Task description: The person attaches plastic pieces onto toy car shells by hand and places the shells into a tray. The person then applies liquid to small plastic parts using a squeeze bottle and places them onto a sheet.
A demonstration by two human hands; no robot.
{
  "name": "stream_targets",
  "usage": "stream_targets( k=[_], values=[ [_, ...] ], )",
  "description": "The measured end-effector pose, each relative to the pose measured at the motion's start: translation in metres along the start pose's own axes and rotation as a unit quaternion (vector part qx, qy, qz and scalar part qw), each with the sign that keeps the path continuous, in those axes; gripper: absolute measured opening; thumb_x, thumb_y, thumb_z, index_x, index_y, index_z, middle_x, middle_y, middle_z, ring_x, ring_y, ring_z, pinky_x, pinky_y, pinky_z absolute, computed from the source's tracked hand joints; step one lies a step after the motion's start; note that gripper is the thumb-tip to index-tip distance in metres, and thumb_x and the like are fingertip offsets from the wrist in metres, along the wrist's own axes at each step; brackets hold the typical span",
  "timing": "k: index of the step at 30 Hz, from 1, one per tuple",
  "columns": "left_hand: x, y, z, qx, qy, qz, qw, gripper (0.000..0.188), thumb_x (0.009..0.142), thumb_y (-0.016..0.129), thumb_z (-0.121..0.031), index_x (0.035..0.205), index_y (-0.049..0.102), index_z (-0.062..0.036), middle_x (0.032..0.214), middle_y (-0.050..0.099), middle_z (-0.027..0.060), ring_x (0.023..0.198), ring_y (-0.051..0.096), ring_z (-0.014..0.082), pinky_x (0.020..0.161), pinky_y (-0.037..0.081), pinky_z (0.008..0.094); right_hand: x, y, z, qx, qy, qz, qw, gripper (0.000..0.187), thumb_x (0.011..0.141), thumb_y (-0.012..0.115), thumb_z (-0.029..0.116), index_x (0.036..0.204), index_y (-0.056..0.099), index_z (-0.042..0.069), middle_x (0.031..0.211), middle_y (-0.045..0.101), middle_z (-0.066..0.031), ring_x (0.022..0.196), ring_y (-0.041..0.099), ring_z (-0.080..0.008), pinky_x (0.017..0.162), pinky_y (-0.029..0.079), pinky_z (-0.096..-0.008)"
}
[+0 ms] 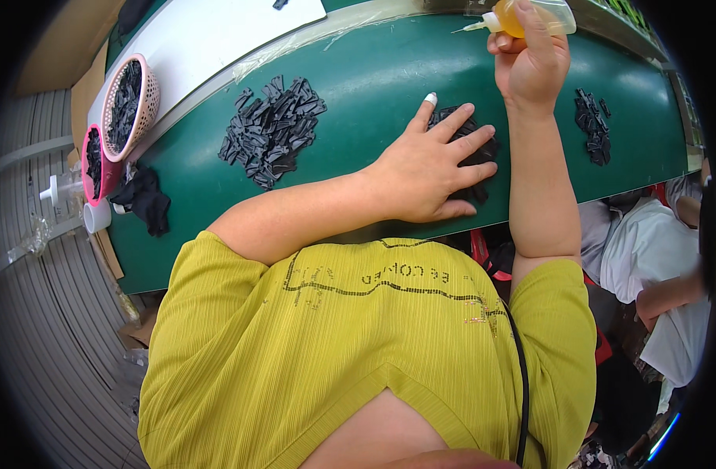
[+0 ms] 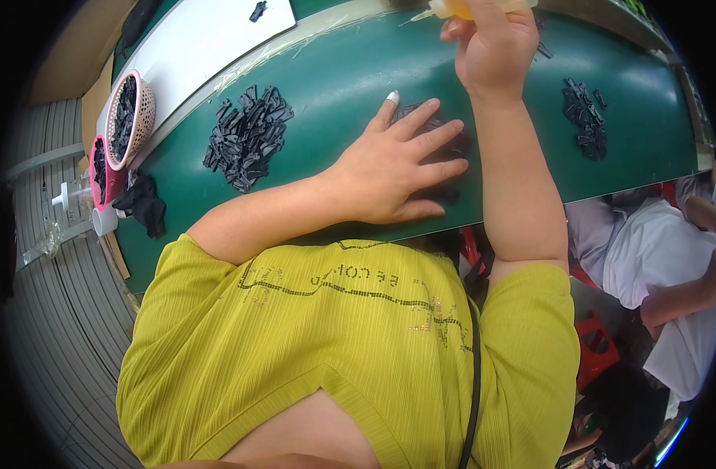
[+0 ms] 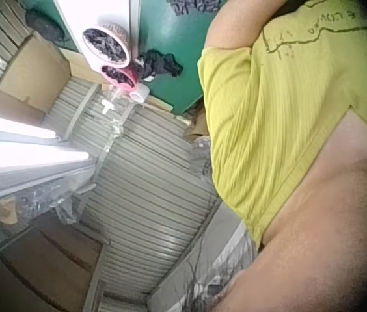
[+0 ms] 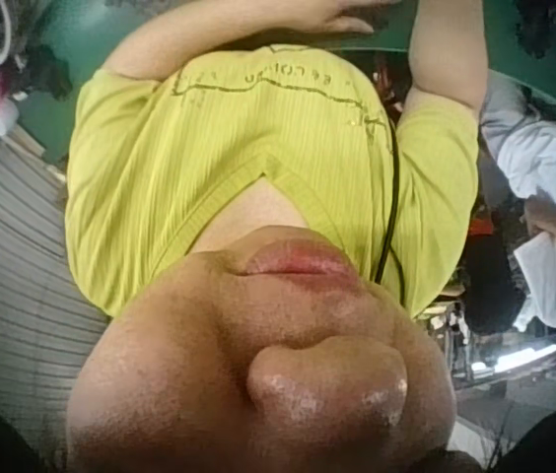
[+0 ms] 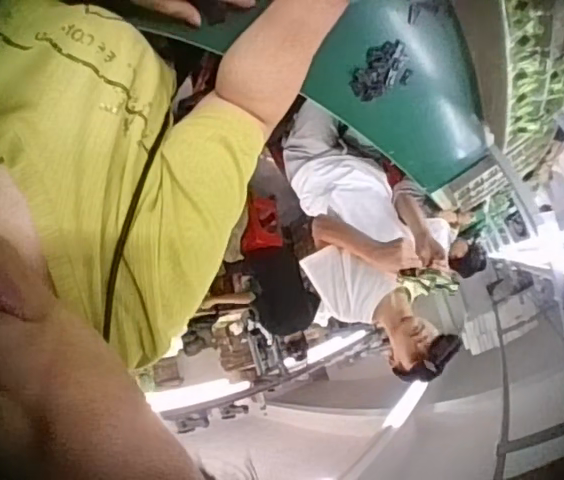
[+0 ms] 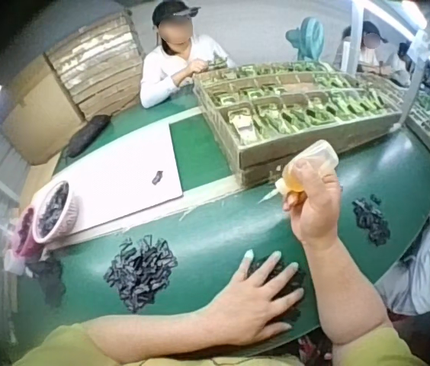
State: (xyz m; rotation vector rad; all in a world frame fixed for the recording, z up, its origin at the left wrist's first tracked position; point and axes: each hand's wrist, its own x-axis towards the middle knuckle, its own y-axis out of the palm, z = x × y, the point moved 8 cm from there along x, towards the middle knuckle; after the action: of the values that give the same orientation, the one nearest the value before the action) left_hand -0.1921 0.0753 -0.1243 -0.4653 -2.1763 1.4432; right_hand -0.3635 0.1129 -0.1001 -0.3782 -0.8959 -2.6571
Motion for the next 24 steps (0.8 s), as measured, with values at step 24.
stream_targets(
  k=[24],
  values=[
    [0.034, -0.006, -0.017, 0.007, 0.038, 0.056, 0.998, 0.010, 0.065, 0.068, -0.015, 0.074, 0.066, -0.0105, 0.088, 0.059, 0.0056, 0.096, 0.051, 0.0242, 0.089, 0.040, 0.0405, 0.014, -0.027, -0.002, -0.003, 0.011, -0.040, 0.999, 0.012, 0.086, 0.065, 0.016, 0.088, 0.065, 0.004, 0.079, 0.062, -0.0071, 0.055, 0.050, -0.0127, 0.052, 0.042, -0.0277]
  ],
)
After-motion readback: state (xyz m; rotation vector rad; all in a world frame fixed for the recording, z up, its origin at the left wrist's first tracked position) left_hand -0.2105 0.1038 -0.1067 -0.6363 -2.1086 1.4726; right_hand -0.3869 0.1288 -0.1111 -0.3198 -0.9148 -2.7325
